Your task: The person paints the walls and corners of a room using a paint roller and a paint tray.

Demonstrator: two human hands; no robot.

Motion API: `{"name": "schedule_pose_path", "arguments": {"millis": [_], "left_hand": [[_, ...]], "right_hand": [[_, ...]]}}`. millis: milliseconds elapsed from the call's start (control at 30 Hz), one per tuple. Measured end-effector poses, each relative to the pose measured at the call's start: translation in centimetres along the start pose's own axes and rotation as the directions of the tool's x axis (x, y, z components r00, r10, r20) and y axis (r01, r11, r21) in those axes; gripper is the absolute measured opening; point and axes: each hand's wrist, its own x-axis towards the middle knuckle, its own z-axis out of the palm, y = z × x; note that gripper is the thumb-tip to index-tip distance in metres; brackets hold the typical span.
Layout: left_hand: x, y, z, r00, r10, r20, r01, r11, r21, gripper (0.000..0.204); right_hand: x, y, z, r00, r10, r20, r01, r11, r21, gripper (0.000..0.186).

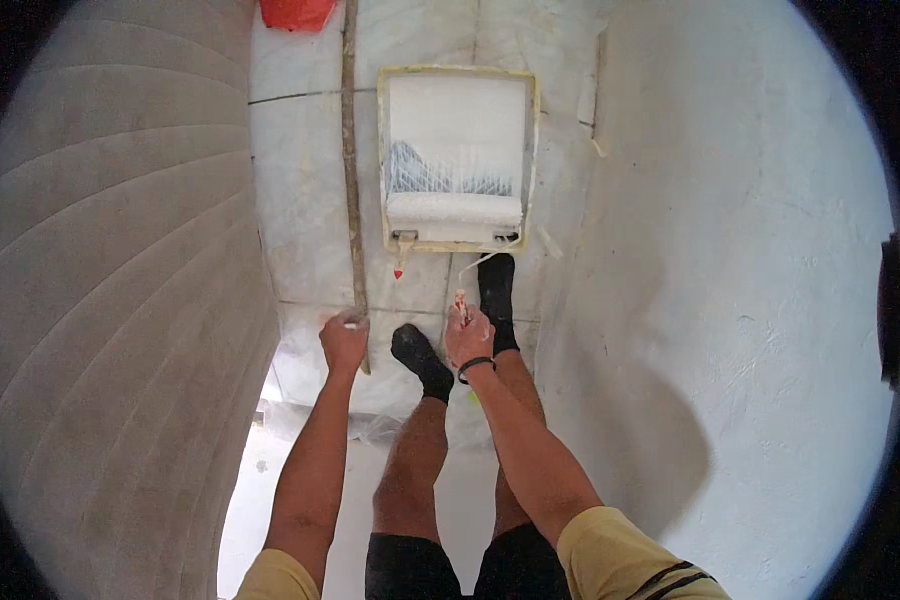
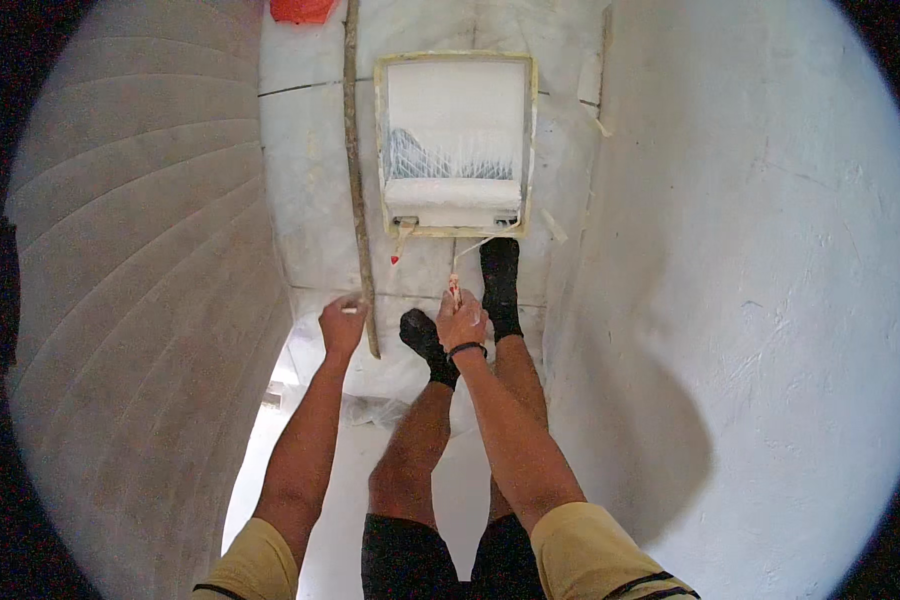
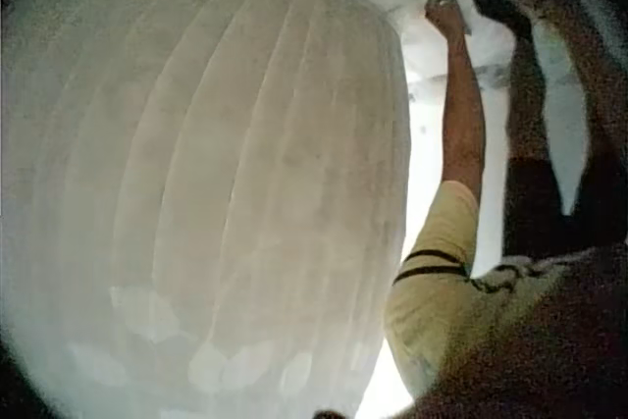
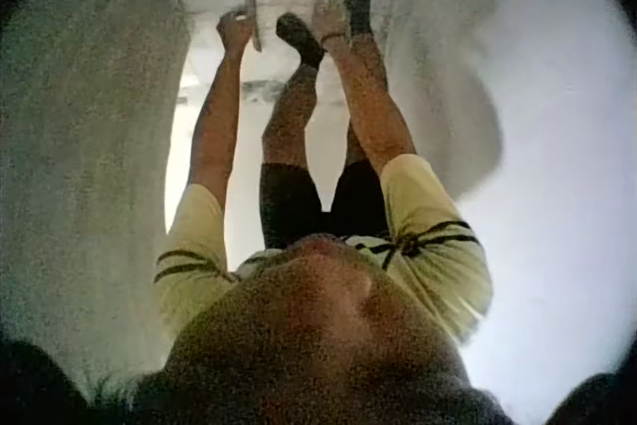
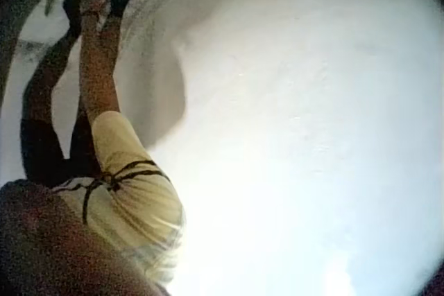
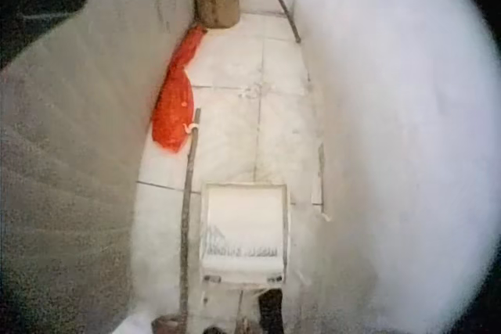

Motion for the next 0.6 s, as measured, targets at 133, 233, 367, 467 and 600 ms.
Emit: {"name": "schedule_pose_path", "arguments": {"millis": [133,233,367,467,600], "left_hand": [[-4.2,0.1,-0.9,0.997,-0.067,0.026,0.07,0.993,-0.098,0.023],[-6.3,-0.4,-1.3,0.99,-0.124,0.067,0.132,0.984,-0.122,0.023],[-8.8,-3.0,-1.6,0.989,-0.141,0.031,0.144,0.983,-0.114,0.023],[-9.9,-2.0,-1.8,0.992,-0.116,0.042,0.121,0.98,-0.159,0.024],[-11.2,-2.4,-1.7,0.977,-0.182,0.111,0.197,0.969,-0.149,0.028]], "right_hand": [[-0.2,0.3,-0.6,0.993,-0.056,-0.107,0.058,0.998,0.013,0.033],[-0.6,1.2,-0.4,0.973,-0.155,-0.174,0.132,0.982,-0.133,0.034],[-2.6,-0.5,-1.7,0.995,0.079,0.056,-0.083,0.994,0.071,0.035],[-2.5,-0.1,-2.3,0.994,0.094,0.056,-0.098,0.993,0.071,0.035],[-2.2,0.9,-1.7,0.999,-0.027,-0.047,0.028,0.999,0.018,0.036]]}}
